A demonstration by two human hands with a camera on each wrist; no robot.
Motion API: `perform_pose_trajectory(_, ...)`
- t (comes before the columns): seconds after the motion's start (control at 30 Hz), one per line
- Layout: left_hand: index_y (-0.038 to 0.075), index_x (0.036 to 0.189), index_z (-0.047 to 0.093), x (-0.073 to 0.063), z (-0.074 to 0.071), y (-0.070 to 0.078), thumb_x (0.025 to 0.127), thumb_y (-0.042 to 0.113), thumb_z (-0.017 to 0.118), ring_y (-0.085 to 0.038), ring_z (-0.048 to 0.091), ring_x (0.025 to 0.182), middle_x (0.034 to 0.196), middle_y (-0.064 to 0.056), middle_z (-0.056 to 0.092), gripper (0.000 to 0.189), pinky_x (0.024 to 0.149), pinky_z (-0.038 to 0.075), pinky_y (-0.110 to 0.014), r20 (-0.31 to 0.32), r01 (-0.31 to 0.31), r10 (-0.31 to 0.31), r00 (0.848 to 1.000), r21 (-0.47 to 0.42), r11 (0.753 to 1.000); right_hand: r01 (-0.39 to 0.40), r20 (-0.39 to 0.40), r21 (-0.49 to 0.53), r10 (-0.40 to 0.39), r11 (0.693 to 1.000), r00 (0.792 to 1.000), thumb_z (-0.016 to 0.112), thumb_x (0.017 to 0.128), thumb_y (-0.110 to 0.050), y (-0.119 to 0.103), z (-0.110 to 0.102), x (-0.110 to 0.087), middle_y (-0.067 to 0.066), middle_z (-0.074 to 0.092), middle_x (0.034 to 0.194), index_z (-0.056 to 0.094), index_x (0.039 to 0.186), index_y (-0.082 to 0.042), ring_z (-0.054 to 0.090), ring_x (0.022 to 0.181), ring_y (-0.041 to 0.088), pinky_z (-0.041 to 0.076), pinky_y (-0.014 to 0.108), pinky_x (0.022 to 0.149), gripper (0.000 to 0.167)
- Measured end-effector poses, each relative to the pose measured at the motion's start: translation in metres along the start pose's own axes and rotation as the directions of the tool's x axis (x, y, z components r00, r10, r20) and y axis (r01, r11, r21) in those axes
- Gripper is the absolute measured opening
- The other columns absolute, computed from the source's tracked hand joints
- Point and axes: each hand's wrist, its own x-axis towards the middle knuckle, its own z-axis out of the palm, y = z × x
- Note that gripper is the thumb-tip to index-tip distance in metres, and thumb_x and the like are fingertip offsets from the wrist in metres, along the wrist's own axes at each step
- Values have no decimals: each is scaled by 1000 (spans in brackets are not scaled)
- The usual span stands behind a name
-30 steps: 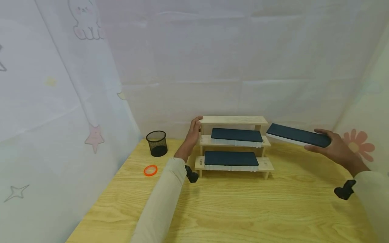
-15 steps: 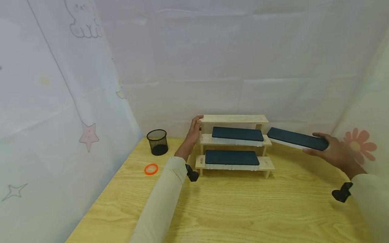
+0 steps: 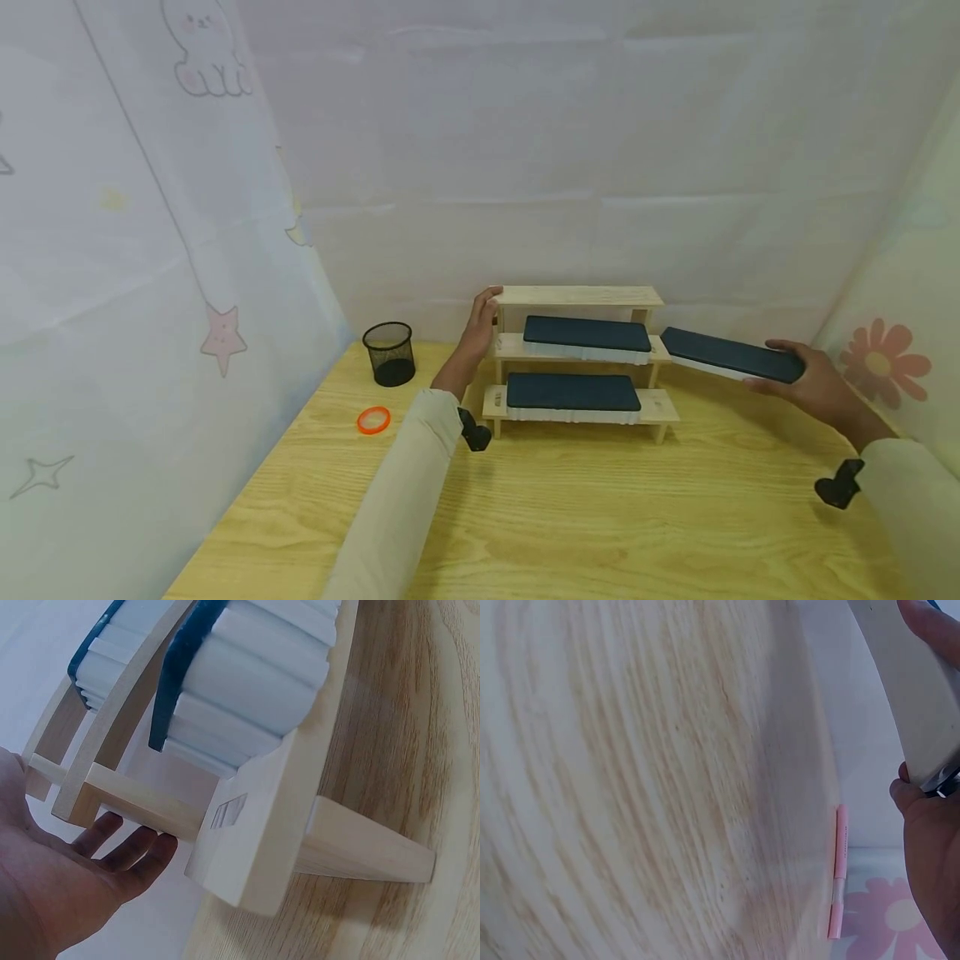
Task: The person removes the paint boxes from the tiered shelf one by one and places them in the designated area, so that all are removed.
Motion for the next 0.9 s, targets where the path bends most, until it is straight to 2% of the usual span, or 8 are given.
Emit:
perform_pose_trajectory(0.1, 36, 155, 28, -2, 1, 1, 108, 57, 25, -30, 25, 146, 162, 3, 18, 52, 111, 23, -65, -1, -5, 5, 1000, -3, 1000, 10, -4, -1, -10, 1000, 1000, 78, 89, -39, 2, 3, -1, 39, 27, 151, 27, 156, 0, 30, 132, 62, 29, 78, 92, 93)
perform_pose_trajectory(0.17, 33, 157, 26, -7, -1, 11, 109, 53, 24, -31, 23, 147, 163, 1, 16, 52, 112, 22, -65, 29, 13, -12, 1000, -8, 1000, 14, -2, 5, -14, 1000, 1000, 78, 89, -38, 3, 5, -2, 39, 26, 152, 28, 156, 1, 28, 133, 62, 28, 79, 93, 92)
perform_pose_trajectory(0.3, 33, 156, 26, -8, -1, 12, 109, 52, 24, -32, 23, 147, 164, 0, 16, 51, 112, 22, -64, 33, 17, -17, 999, -6, 1000, 25, 0, 5, -25, 1000, 1000, 80, 87, -38, 4, 10, -5, 40, 25, 152, 32, 153, 5, 24, 135, 63, 25, 79, 94, 92)
perform_pose_trajectory(0.4, 38, 153, 29, -3, 2, 2, 108, 55, 25, -31, 25, 147, 162, 3, 18, 48, 112, 23, -64, 2, 2, -2, 1000, 1, 1000, 35, -13, -20, -35, 999, 999, 81, 86, -39, 6, 14, -7, 40, 29, 149, 36, 149, 5, 26, 133, 63, 25, 78, 94, 89)
perform_pose_trajectory(0.53, 38, 154, 29, -4, 3, 3, 108, 55, 25, -30, 23, 148, 163, 3, 17, 48, 112, 22, -64, 0, -1, 1, 1000, 7, 1000, 34, -35, -64, -36, 997, 999, 83, 83, -40, 9, 19, -7, 40, 34, 144, 45, 143, 4, 29, 130, 62, 25, 75, 95, 84)
perform_pose_trajectory(0.73, 37, 154, 29, -3, 2, 2, 109, 54, 25, -29, 22, 148, 163, 3, 17, 49, 113, 21, -64, 0, 1, -1, 1000, -4, 1000, -2, 59, -137, 10, 991, 998, 77, 87, -48, 9, 24, -8, 43, 24, 145, 41, 146, -1, 18, 130, 63, 24, 76, 90, 84)
perform_pose_trajectory(0.9, 37, 154, 29, -3, 0, 2, 108, 55, 26, -29, 23, 148, 163, 3, 17, 49, 112, 22, -64, -2, -3, 3, 1000, -2, 1000, 11, 94, -171, 5, 985, 996, 78, 86, -48, 13, 27, -6, 45, 22, 143, 38, 145, -1, 17, 128, 63, 23, 76, 89, 86)
